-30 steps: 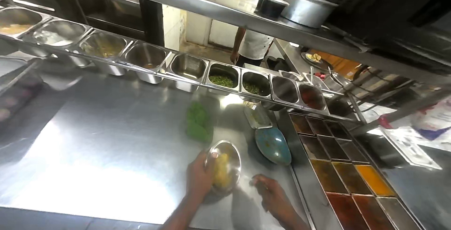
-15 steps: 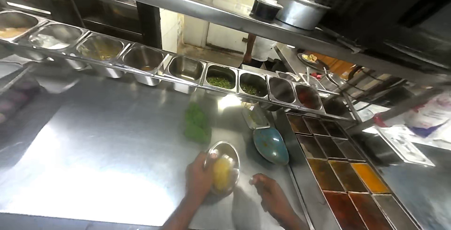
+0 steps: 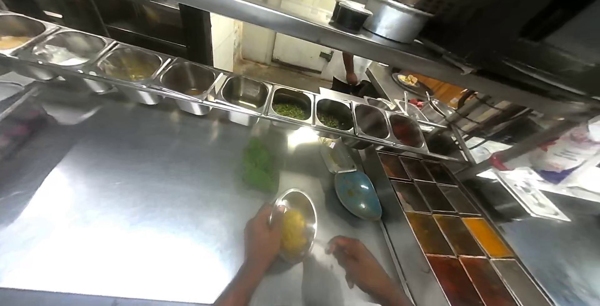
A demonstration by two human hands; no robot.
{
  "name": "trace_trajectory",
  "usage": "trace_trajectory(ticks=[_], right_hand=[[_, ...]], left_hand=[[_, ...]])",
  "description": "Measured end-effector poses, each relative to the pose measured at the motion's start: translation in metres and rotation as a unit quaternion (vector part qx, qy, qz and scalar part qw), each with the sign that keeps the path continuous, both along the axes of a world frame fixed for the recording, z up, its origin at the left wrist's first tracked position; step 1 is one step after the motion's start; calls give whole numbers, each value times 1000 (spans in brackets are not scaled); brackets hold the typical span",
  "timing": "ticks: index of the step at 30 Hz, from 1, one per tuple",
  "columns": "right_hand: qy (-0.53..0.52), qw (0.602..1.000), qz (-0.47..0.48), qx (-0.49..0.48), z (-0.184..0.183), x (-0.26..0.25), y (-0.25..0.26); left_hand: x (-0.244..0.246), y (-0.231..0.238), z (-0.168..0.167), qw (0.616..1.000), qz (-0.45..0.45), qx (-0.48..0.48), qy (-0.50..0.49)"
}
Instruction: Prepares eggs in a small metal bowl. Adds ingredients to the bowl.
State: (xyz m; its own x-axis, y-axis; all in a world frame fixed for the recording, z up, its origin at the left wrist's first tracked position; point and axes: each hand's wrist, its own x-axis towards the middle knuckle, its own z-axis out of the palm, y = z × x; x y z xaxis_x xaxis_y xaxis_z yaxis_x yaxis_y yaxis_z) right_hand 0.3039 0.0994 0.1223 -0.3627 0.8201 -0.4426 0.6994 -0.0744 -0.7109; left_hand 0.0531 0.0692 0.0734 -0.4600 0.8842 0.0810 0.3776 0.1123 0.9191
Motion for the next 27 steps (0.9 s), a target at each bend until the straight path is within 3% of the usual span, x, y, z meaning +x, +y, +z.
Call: trace_trajectory(ticks=[5, 12, 14, 27], right_hand=[[-39, 999, 28, 19, 6, 0, 3], [-22, 999, -5, 47, 2, 2, 1], [-12, 999, 28, 27, 4, 2, 0], [31, 999, -30, 22, -10, 2, -8]], left_hand=[[0, 1, 0, 1000, -3, -7, 4], [-1, -1, 4, 1000, -17, -23, -1], [-1, 0, 2, 1000, -13, -12, 0], [1, 0, -1, 1000, -5, -1, 2]])
